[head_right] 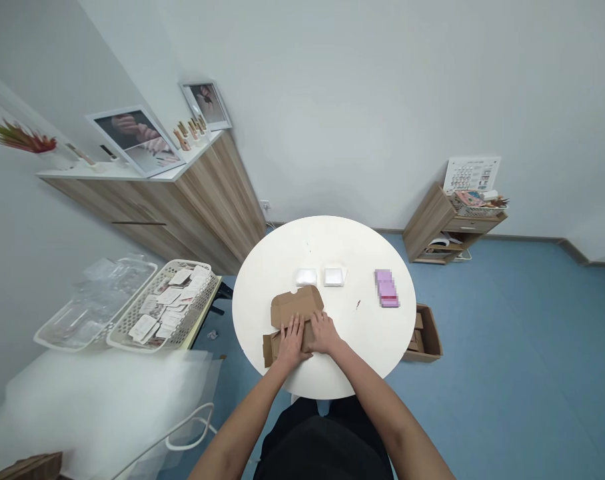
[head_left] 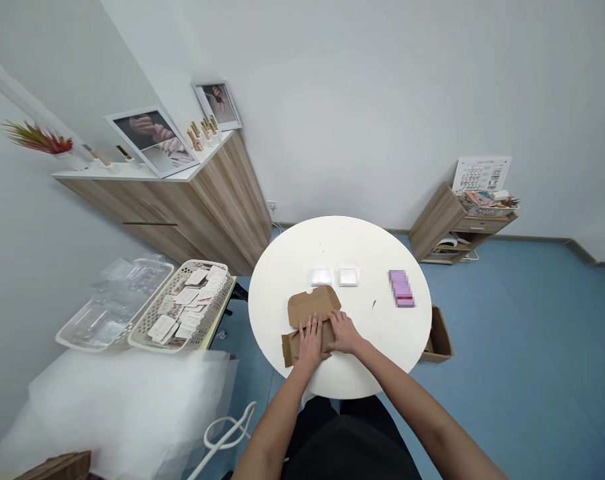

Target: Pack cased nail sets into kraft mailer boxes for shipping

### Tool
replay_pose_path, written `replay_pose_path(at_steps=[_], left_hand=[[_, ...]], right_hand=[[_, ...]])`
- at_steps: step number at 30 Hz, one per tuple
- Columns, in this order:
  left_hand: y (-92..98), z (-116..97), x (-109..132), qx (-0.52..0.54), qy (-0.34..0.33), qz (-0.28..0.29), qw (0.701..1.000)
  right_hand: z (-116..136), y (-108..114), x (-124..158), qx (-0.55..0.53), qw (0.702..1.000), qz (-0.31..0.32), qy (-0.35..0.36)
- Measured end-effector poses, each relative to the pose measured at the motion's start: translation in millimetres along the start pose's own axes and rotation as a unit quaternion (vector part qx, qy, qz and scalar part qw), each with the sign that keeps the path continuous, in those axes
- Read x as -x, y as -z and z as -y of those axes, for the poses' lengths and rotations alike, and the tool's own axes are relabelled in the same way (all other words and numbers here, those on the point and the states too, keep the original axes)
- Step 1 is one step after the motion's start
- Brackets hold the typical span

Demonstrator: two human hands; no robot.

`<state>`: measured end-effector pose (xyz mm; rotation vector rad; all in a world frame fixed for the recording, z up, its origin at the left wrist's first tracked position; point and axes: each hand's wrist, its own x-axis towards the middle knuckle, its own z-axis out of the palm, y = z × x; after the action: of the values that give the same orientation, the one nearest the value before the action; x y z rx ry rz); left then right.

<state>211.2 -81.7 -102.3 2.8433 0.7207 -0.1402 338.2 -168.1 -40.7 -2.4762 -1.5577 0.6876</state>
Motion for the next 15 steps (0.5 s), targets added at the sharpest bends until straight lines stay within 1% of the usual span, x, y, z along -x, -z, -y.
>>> replay_pose_path(at_steps=[2, 4, 6, 10, 15], left_hand=[[-0.5, 2, 0, 0.012, -0.006, 0.004, 1.0], [-1.1, 6, 1, 0.025, -0.013, 0.006, 1.0], [-1.0, 12, 2, 0.043, -0.024, 0.008, 0.999], [2.6, 23, 9, 0.079, -0.044, 0.02, 0.996], [14.3, 37, 26, 0.07, -0.025, 0.009, 0.997]], right_hand=[[4, -5, -3, 0.023, 0.996, 0.049, 0.067], [7, -14, -8, 0.052, 0.992, 0.082, 0.085], [10, -22, -13, 0.077, 0.989, 0.097, 0.078], [13, -29, -20, 0.095, 0.989, 0.09, 0.066], [15, -30, -19, 0.127, 0.986, 0.089, 0.053]])
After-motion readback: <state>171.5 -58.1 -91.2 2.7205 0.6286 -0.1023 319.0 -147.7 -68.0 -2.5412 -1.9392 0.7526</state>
